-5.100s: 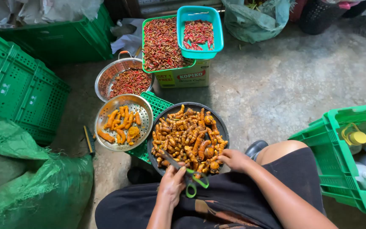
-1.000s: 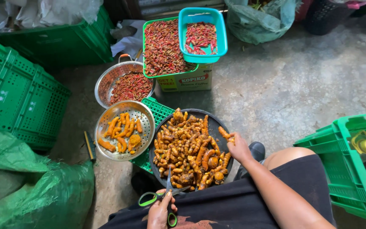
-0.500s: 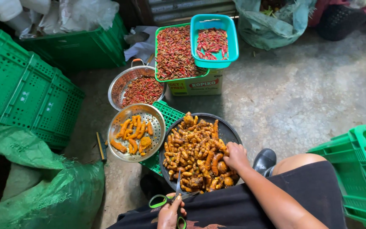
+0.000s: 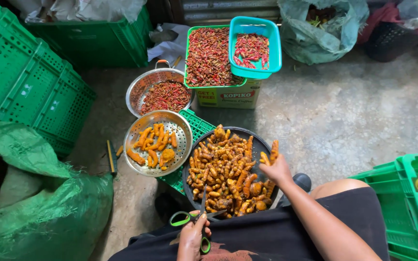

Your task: Trimming and cleaning turmeric roots using scissors

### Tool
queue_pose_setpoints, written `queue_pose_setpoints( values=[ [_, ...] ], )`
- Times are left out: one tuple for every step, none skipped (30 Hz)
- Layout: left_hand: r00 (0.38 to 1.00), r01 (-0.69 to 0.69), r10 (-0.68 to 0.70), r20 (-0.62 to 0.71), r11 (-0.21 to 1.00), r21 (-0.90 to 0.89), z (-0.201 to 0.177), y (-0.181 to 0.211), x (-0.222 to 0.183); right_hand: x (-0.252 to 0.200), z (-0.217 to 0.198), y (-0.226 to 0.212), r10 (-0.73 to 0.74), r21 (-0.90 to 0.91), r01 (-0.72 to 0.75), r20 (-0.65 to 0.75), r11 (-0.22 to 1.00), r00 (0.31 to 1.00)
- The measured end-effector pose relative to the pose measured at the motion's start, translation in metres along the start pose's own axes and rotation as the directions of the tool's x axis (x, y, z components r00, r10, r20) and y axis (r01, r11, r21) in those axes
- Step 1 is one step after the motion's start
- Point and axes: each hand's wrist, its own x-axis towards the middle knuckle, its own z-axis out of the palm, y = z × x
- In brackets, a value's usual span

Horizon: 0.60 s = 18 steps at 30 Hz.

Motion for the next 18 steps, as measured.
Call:
queue_pose_setpoints(
  values=[
    [1.000, 0.005, -0.005, 0.007, 1.000, -0.001, 0.001, 0.003, -0.003, -0.003, 0.003, -0.010, 0.004, -0.004, -0.004, -0.007, 1.000, 1.000],
    [0.999, 0.035, -0.034, -0.013, 0.999, 0.007, 0.004, 0.008, -0.005, -0.004, 0.006, -0.020, -0.054, 0.041, 0.051, 0.088, 0.998, 0.995],
    [0.997, 0.065, -0.064, -0.033, 0.998, 0.014, 0.006, 0.013, -0.006, -0.006, 0.008, -0.031, -0.116, 0.090, 0.101, 0.178, 0.991, 0.977],
    [0.997, 0.065, -0.065, -0.029, 0.998, 0.017, 0.007, 0.012, -0.007, -0.004, 0.011, -0.035, -0.114, 0.091, 0.099, 0.175, 0.991, 0.978],
    [0.998, 0.056, -0.056, -0.025, 0.998, 0.020, 0.007, 0.012, -0.007, -0.002, 0.014, -0.040, -0.128, 0.012, 0.129, 0.238, 0.992, 0.963],
    [0.999, 0.047, -0.046, -0.021, 0.999, 0.025, 0.007, 0.013, -0.008, 0.000, 0.018, -0.045, -0.137, -0.062, 0.163, 0.302, 0.985, 0.943],
    [0.999, 0.047, -0.046, -0.019, 0.998, 0.029, 0.007, 0.014, -0.009, 0.003, 0.016, -0.042, -0.135, -0.059, 0.160, 0.300, 0.985, 0.944],
    [0.998, 0.050, -0.050, -0.024, 0.999, 0.020, 0.007, 0.013, -0.010, 0.006, 0.013, -0.039, -0.241, -0.065, 0.274, 0.311, 0.960, 0.919],
    [0.998, 0.054, -0.053, -0.028, 0.998, 0.011, 0.007, 0.014, -0.010, 0.009, 0.010, -0.036, -0.343, -0.070, 0.384, 0.323, 0.921, 0.882],
    [0.998, 0.053, -0.053, -0.023, 0.999, 0.012, 0.005, 0.010, -0.007, 0.007, 0.006, -0.025, -0.343, -0.072, 0.383, 0.318, 0.921, 0.884],
    [0.999, 0.037, -0.037, -0.019, 0.999, 0.002, 0.003, 0.007, -0.003, 0.006, 0.002, -0.015, -0.234, -0.216, 0.327, 0.366, 0.920, 0.901],
    [1.000, 0.022, -0.022, -0.017, 1.000, -0.009, 0.000, 0.002, -0.001, 0.003, 0.000, -0.004, -0.117, -0.359, 0.273, 0.400, 0.892, 0.909],
    [1.000, 0.023, -0.023, -0.015, 1.000, -0.011, 0.001, 0.001, 0.000, 0.004, 0.000, 0.018, -0.116, -0.362, 0.272, 0.398, 0.892, 0.910],
    [1.000, 0.025, -0.025, -0.015, 1.000, -0.003, 0.000, 0.001, -0.001, 0.004, 0.003, 0.039, -0.177, -0.429, 0.417, 0.496, 0.801, 0.850],
    [1.000, 0.028, -0.027, -0.015, 1.000, 0.005, -0.001, 0.000, -0.001, 0.004, 0.006, 0.060, -0.218, -0.470, 0.554, 0.593, 0.687, 0.775],
    [0.999, 0.030, -0.030, -0.023, 1.000, 0.006, -0.002, 0.000, -0.001, 0.003, 0.007, 0.070, -0.216, -0.466, 0.556, 0.600, 0.688, 0.770],
    [1.000, 0.016, -0.016, -0.012, 0.999, 0.034, -0.002, -0.001, -0.002, 0.001, 0.008, 0.080, -0.257, -0.500, 0.635, 0.629, 0.589, 0.734],
    [1.000, 0.003, -0.003, 0.003, 0.998, 0.066, -0.001, -0.001, -0.003, 0.000, 0.007, 0.090, -0.291, -0.526, 0.700, 0.657, 0.483, 0.695]
  ],
)
